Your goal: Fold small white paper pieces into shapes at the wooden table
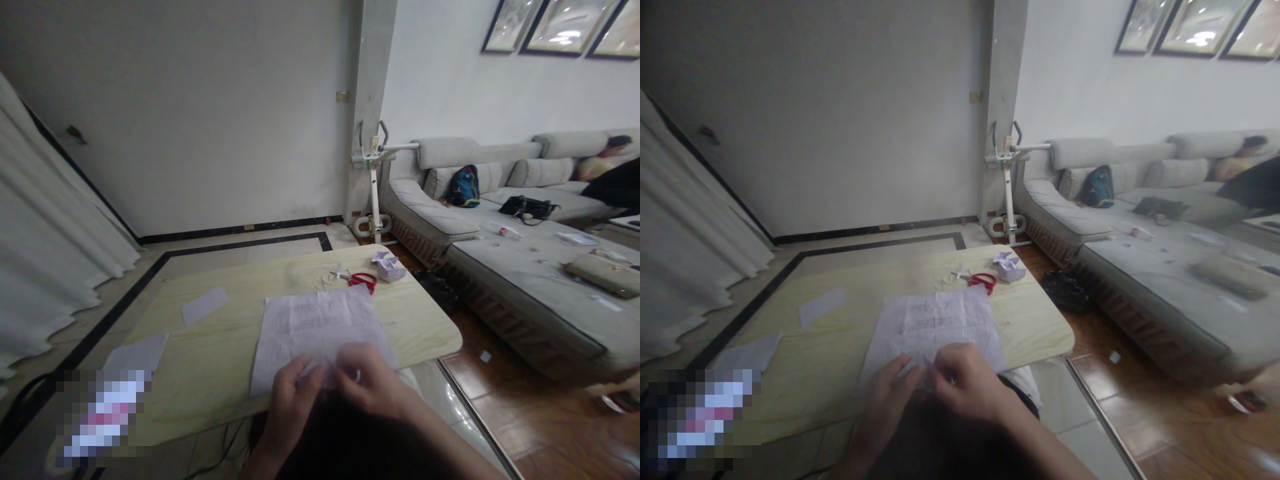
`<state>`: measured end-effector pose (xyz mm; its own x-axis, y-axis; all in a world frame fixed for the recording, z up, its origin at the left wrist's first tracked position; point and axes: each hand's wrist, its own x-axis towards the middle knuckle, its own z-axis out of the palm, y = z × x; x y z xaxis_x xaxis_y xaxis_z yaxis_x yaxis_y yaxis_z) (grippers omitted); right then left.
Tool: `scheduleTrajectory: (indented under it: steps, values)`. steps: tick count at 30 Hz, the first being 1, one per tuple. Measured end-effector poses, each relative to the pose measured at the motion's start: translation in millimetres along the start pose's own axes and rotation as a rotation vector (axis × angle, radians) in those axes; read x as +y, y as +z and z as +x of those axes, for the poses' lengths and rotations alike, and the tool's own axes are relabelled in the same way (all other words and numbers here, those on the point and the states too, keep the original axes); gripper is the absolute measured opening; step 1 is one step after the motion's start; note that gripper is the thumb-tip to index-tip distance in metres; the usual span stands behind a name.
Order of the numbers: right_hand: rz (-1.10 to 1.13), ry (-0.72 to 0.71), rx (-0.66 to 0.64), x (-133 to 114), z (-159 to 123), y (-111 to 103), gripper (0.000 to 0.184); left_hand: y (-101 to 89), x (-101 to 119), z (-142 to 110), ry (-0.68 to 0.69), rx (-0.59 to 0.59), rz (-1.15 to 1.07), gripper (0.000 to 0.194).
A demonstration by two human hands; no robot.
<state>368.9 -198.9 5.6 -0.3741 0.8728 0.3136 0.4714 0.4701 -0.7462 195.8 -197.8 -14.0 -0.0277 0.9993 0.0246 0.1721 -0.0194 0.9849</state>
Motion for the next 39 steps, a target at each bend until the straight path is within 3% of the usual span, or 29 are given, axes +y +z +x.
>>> scheduleTrajectory:
  steps: [6, 11, 21, 25, 39]
  values:
    - [0.028, -0.022, -0.024, 2, 1, -2, 0.027, 0.6, -3, -1, 0.015, -0.131, -0.01, 0.028]
    - [0.012, -0.029, -0.041, 6, 0, 0, 0.027, 0.7, -2, -1, 0.049, -0.106, -0.011, 0.025]
    - [0.017, -0.022, -0.019, 4, 1, 0, 0.026, 1.5, -2, -2, -0.1, -0.013, -0.034, 0.04]
    - [0.015, -0.002, 0.016, 2, 1, -1, 0.022, 2.3, -4, -4, -0.065, -0.066, -0.05, 0.035]
    - [0.078, -0.025, -0.047, 5, -2, -2, 0.021, 2.7, -11, -10, -0.005, -0.018, -0.026, 0.029]
